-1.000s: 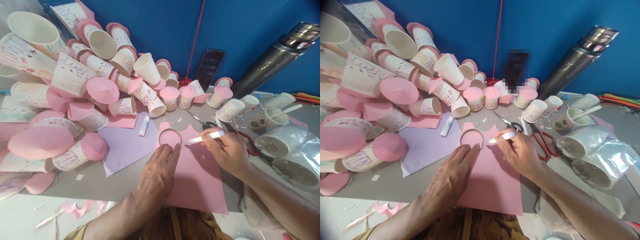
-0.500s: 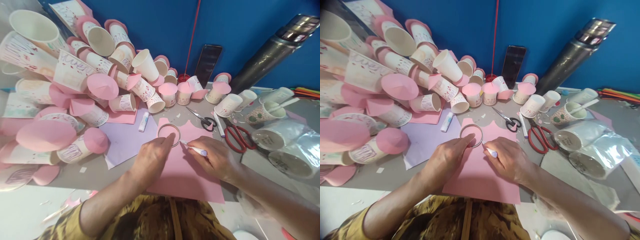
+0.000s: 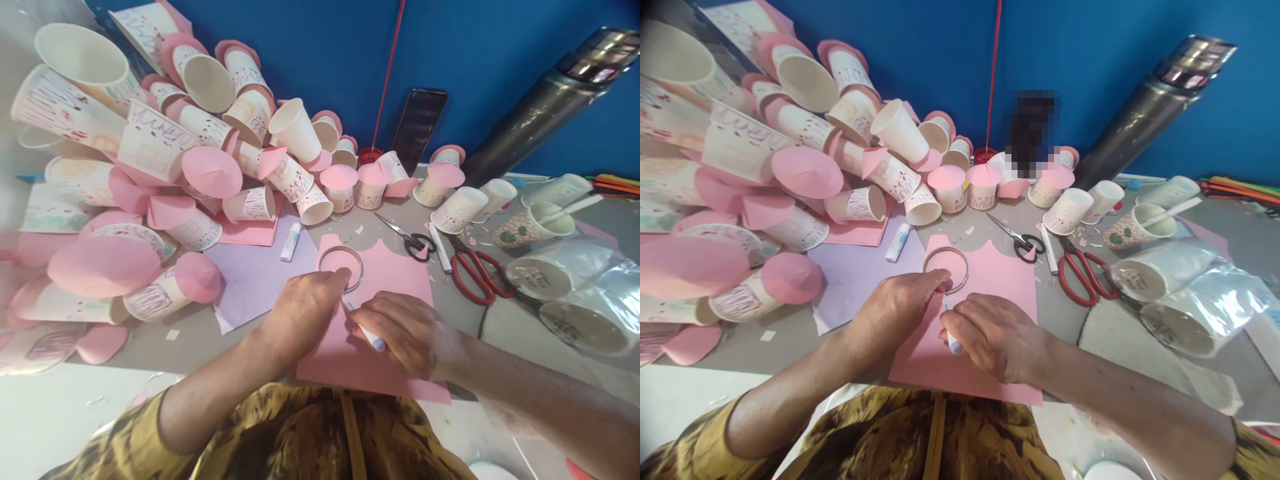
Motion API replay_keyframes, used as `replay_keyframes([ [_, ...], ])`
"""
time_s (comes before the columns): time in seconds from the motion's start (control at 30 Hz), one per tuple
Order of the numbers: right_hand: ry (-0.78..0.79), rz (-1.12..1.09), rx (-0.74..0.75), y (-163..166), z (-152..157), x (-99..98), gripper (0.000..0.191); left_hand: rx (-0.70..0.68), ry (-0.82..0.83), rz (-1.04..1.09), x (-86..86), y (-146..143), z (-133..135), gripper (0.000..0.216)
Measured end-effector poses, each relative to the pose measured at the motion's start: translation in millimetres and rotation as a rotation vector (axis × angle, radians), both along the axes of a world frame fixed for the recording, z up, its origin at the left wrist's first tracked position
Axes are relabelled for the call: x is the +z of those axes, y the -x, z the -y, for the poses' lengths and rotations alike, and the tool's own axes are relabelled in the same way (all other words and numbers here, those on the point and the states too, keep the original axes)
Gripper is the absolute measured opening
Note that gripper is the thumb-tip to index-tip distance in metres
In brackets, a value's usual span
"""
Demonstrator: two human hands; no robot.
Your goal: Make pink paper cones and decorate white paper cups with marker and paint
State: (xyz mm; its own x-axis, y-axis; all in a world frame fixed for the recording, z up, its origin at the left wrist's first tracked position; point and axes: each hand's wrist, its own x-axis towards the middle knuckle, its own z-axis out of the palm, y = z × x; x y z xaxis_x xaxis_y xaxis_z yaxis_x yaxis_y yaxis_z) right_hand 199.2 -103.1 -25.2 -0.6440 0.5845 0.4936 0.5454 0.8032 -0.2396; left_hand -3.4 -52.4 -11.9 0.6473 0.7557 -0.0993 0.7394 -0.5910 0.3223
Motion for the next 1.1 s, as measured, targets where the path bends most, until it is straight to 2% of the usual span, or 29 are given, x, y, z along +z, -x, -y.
replay_keyframes([
  [0.13, -0.035, 0.01, 0.055, 7, -5, -1.2, 0.019, -0.011, 0.03, -0.057, 6.3, -2, -2, 0.029],
  [0.23, -0.015, -0.032, 0.056, -3, -3, 5.3, 0.015, -0.027, 0.026, -0.099, 7.1, -2, -3, 0.035],
  [0.3, 0.006, -0.095, -0.013, -17, -3, 17.3, 0.009, -0.061, 0.009, -0.101, 7.3, -2, -1, 0.039],
  [0.4, -0.028, -0.101, -0.243, -35, -11, 43.1, 0.011, -0.089, -0.098, -0.101, 9.5, -6, 10, 0.03],
  [0.53, -0.052, -0.132, -0.392, -30, -40, 70.2, 0.013, -0.075, -0.205, -0.158, 11.6, -20, 37, 0.022],
  [0.6, 0.025, -0.16, -0.355, -15, -56, 75.0, 0.018, -0.045, -0.194, -0.211, 10.9, -26, 51, 0.02],
  [0.7, 0.203, -0.148, -0.18, 11, -74, 73.0, 0.023, -0.062, -0.123, -0.313, 11.2, -32, 65, 0.013],
  [0.8, 0.334, 0.035, -0.011, 34, -85, 67.3, 0.028, -0.077, -0.142, -0.347, 14.2, -33, 72, 0.015],
  [0.93, 0.338, 0.324, 0.104, 55, -91, 64.1, 0.023, -0.064, -0.156, -0.334, 14.7, -34, 76, 0.02],
  [1.1, 0.315, 0.522, 0.118, 72, -92, 61.7, 0.021, -0.089, -0.079, -0.309, 8.7, -40, 73, 0.016],
])
